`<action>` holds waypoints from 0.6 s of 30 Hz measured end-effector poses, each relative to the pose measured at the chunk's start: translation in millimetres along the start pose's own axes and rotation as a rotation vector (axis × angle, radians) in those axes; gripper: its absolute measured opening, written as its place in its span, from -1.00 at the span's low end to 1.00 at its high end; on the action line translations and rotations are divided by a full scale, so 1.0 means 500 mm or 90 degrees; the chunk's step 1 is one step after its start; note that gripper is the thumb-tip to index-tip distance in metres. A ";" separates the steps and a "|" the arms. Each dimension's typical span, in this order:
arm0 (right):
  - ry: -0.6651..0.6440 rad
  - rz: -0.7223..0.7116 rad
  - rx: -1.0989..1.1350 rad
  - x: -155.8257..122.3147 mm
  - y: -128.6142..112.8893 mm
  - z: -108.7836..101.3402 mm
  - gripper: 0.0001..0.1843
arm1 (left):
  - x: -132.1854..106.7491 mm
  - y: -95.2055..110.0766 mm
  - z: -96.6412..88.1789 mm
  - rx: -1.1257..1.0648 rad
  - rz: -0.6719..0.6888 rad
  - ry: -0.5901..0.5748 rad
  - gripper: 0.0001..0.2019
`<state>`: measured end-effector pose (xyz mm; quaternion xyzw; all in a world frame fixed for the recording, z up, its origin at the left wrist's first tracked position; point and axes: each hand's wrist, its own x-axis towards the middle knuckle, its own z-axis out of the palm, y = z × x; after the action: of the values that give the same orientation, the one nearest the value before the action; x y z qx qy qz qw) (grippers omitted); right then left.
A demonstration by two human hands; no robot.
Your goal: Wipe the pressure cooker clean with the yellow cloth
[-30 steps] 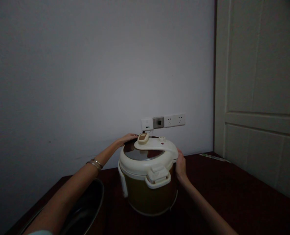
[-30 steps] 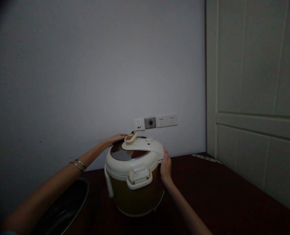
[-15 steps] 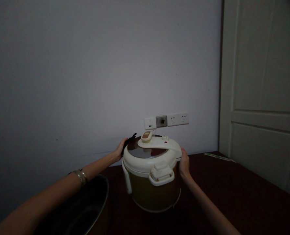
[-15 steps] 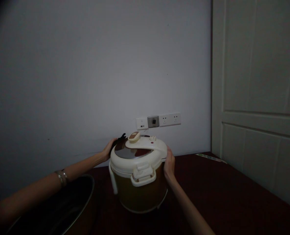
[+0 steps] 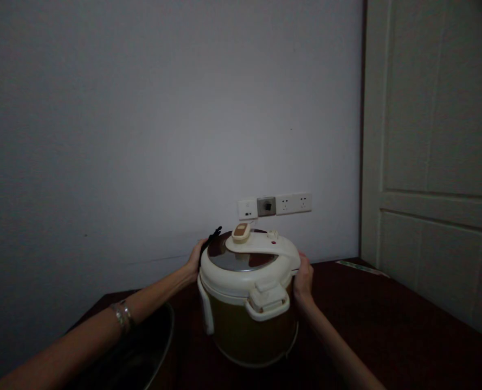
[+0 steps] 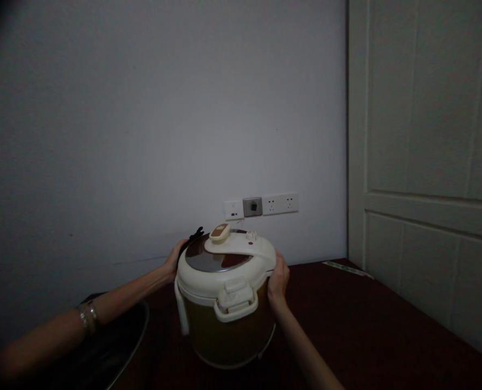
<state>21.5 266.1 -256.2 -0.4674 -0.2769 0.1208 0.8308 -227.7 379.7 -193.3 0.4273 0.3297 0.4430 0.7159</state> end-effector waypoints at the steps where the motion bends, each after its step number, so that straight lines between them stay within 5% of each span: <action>1: 0.002 0.006 0.009 0.000 -0.003 0.001 -0.54 | -0.003 0.001 0.000 -0.001 0.001 -0.003 -0.72; 9: -0.012 0.030 -0.022 0.001 -0.032 -0.001 -0.60 | -0.043 0.009 0.010 0.004 0.006 0.029 -0.73; 18: -0.008 0.077 -0.010 0.013 -0.004 -0.001 -0.59 | -0.032 0.002 -0.004 -0.017 -0.010 0.060 -0.74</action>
<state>27.1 267.9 -252.6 -0.4888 -0.2540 0.1715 0.8168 -236.1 366.0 -191.7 0.3940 0.3603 0.4613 0.7087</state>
